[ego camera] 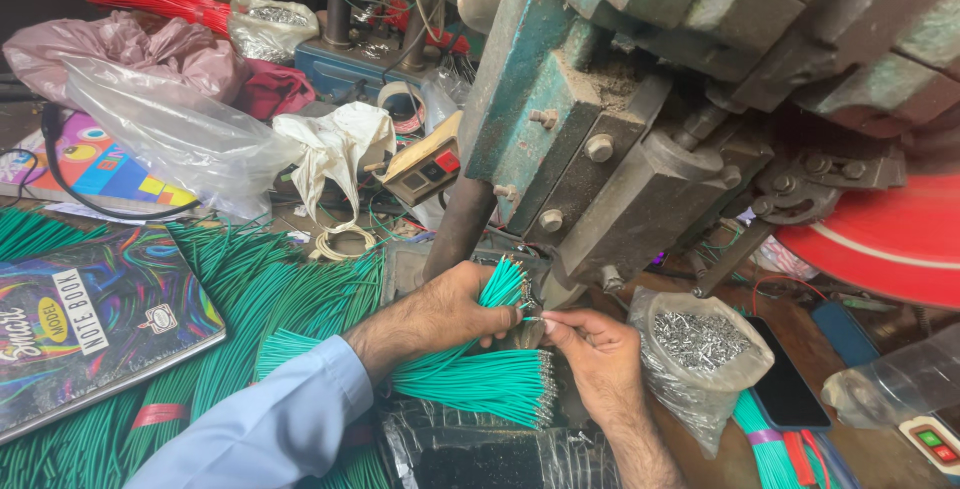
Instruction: The person holds a bundle of green insulated wires and, one wire at a time, places a metal terminal connector onto the stripped wire end and positions it under a power press, which stamps the terminal onto the wire. The person repeats this cycle continuously, occasionally reaching into a bag of terminals and setting finished wires aside.
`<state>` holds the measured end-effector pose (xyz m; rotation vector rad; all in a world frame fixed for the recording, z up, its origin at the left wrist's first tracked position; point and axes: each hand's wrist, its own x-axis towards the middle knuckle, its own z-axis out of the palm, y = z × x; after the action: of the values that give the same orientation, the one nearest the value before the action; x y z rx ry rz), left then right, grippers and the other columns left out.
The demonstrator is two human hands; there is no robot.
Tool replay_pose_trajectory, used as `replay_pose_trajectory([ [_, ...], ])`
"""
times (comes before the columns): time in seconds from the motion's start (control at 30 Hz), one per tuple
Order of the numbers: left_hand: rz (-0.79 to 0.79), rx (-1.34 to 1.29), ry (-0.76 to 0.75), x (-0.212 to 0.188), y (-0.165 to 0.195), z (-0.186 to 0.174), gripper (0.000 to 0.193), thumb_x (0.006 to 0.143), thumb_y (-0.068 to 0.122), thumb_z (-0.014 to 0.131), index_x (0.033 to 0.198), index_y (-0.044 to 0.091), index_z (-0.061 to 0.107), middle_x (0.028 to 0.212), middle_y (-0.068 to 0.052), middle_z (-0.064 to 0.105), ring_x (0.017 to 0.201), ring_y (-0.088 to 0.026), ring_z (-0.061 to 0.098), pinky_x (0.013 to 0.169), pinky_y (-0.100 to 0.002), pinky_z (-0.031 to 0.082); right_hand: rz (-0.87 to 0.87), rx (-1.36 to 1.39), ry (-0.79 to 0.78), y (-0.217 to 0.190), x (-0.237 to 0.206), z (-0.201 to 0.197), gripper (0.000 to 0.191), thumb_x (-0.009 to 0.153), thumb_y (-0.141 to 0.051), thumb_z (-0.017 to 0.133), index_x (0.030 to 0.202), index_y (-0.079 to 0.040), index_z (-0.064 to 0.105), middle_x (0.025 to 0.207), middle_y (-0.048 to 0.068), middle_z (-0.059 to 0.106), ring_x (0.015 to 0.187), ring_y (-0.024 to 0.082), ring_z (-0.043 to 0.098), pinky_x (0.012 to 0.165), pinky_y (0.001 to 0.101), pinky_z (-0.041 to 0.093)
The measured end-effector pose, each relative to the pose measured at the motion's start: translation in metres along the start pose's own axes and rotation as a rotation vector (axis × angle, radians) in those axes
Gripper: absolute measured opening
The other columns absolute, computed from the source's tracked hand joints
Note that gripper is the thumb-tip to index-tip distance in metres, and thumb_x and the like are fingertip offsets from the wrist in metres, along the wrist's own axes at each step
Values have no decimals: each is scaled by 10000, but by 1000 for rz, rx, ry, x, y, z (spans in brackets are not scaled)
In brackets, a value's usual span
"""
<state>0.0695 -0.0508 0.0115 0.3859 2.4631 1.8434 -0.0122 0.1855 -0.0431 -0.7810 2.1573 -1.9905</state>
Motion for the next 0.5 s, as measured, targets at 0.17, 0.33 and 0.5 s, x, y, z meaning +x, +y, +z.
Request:
replay_pose_trajectory([
  [0.17, 48, -20, 10, -7, -1, -1, 215, 880, 226, 716, 946, 22, 700, 729, -59, 701, 657, -136, 673, 622, -319, 557, -10, 0, 3, -5, -18, 0, 182, 912, 12, 676, 1070, 61, 753, 972, 156, 790, 884, 165, 735, 827, 292, 582],
  [0.33, 205, 58, 2, -27, -11, -6, 258, 817, 239, 778, 982, 60, 691, 859, -55, 729, 826, -153, 679, 765, -340, 557, -16, -102, 7, -2, -40, -21, 195, 894, 2, 687, 1051, 93, 760, 962, 209, 804, 846, 231, 758, 784, 338, 619],
  [0.5, 190, 38, -30, -33, -33, -14, 252, 905, 283, 725, 966, 38, 726, 840, -45, 752, 784, -154, 717, 725, -337, 582, -133, -111, 18, 14, -34, -1, 191, 903, 5, 678, 1058, 88, 750, 968, 207, 800, 852, 229, 758, 790, 337, 620],
])
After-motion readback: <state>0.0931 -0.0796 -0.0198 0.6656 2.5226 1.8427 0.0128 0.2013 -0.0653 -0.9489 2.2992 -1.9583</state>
